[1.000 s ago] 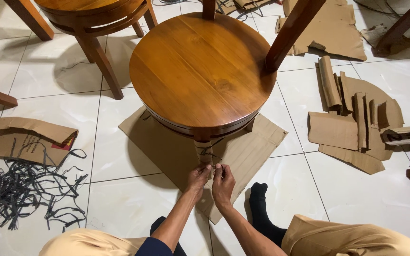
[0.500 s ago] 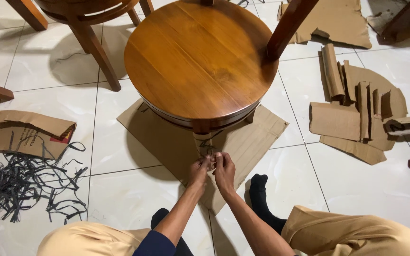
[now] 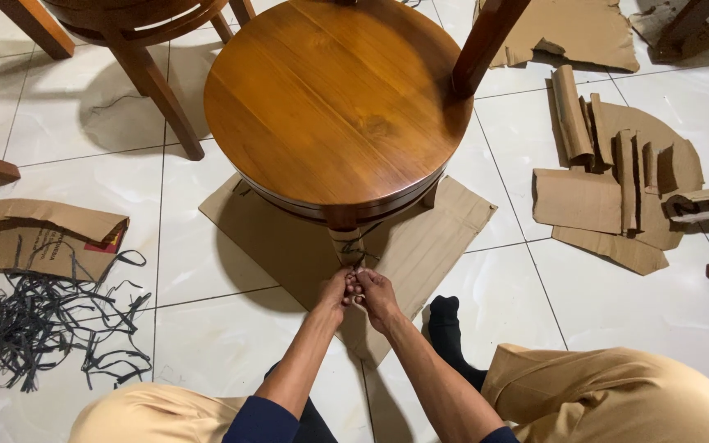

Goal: Wrapping a plastic tie around a chair leg to secure it for packaging

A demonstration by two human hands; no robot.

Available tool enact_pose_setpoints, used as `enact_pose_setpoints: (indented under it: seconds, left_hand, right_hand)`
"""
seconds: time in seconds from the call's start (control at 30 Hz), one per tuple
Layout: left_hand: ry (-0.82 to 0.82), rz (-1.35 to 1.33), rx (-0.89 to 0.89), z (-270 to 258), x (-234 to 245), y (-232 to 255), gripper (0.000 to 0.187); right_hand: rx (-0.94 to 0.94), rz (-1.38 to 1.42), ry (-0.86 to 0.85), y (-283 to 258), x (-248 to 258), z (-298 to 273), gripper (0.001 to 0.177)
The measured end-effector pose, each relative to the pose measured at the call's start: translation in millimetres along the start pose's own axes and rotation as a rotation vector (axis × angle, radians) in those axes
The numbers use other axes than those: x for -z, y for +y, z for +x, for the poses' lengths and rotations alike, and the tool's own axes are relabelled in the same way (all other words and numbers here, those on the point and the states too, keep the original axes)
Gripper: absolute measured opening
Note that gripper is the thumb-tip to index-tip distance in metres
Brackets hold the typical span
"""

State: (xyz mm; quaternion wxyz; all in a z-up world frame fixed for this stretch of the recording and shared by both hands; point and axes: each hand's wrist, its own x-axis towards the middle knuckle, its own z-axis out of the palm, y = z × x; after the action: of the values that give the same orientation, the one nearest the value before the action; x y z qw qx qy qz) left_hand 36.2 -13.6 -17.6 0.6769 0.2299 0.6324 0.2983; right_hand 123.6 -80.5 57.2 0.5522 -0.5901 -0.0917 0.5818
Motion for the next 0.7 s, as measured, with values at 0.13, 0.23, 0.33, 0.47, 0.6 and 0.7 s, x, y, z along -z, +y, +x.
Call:
enact_pose_setpoints:
  seconds: [0.13,0.23,0.33,0.47,0.6,0.7]
  left_hand:
    - [-0.014,0.015,0.044,-21.9,-0.1,16.7,0.016]
    - [-0.019,0.048,0.023,-7.5,2.8,6.2,0.016]
    - [-0.032,0.081,-0.154,-65.6,8.6,27.6,0.018]
    - [-0.071,0.176,-0.324,-37.6,14.9,-0.4,0.024]
    - [-0.033,0.200,-0.367,-29.6,19.3,-6.5,0.022]
    - [-0.001,0.203,-0.418,-37.5,15.3,2.5,0.017]
  right_hand:
    - [-0.086,0.165,-0.061,-5.3,-6.7,-5.7,0.012]
    - [-0.057,0.146,-0.020,-21.1,-8.6,-19.6,0.008]
    - [-0.001,0.064,0.061,-13.8,-6.4,-6.1,0.010]
    - [0.071,0.013,0.124,3.9,1.0,13.7,0.015]
    - [0.166,0.050,0.188,8.8,0.0,25.1,0.011]
    - [0.199,0.079,0.182,0.4,-7.3,20.0,0.010]
